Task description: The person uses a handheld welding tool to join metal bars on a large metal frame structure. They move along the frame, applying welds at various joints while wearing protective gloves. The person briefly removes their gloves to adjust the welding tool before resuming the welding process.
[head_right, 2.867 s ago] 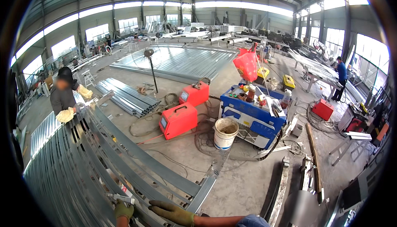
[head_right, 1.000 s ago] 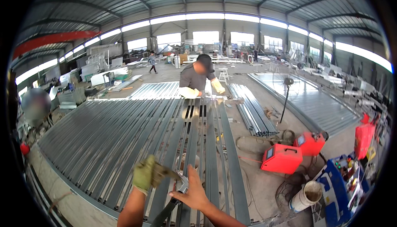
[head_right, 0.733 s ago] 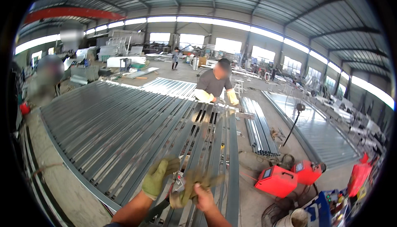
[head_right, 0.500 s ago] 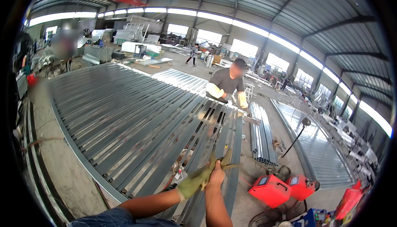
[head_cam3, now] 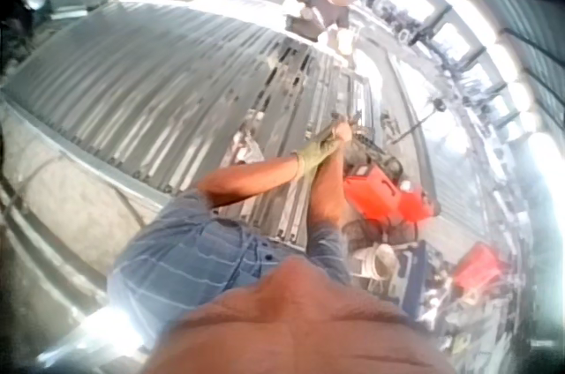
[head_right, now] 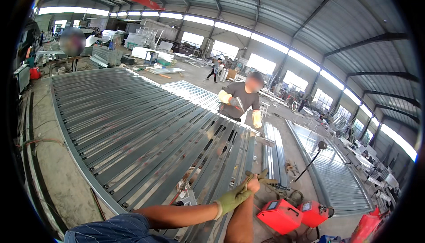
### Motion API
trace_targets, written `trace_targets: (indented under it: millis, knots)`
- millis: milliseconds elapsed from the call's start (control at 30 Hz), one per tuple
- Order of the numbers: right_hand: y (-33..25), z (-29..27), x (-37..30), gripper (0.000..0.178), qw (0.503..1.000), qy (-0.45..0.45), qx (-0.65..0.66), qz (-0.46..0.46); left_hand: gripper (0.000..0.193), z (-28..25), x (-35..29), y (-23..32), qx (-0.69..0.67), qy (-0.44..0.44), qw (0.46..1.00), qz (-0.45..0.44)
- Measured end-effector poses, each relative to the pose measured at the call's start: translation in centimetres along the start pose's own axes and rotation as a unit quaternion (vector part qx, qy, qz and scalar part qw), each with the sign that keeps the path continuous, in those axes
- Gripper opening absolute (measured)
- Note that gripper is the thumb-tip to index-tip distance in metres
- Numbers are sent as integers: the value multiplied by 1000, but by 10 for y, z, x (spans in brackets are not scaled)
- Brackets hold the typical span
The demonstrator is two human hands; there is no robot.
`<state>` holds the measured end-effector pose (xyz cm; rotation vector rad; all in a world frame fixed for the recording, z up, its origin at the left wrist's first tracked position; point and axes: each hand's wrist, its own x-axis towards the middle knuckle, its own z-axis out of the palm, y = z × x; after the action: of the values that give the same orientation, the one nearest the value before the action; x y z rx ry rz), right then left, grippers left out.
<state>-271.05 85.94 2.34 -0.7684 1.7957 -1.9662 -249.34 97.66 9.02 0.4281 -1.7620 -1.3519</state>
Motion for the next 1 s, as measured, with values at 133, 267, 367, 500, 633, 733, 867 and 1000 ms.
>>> trace_targets:
  millis: [133,267,367,500,633,733,867,1000]
  knots:
    - [-67,8,-64,46,937,-182,297,18,60,-29,-1,29,-13,89,995,41]
    - [-138,12,-156,55,866,-304,383,102,60,-36,-8,41,-32,136,988,69]
    - [-87,-18,-86,45,912,-283,288,68,56,-13,4,32,-68,122,988,61]
    - [-26,-22,-76,45,942,-149,301,29,54,23,21,-32,65,104,988,96]
    - [46,-51,-24,43,961,-59,243,120,64,45,10,-54,-28,75,996,37]
    - [39,-59,0,45,965,8,184,187,69,55,0,-62,24,65,995,75]
    - [24,-52,4,52,943,3,215,252,64,43,-15,-56,-54,37,995,78]
    - [18,-27,20,53,939,-25,229,254,57,18,-24,-25,-227,27,973,20]
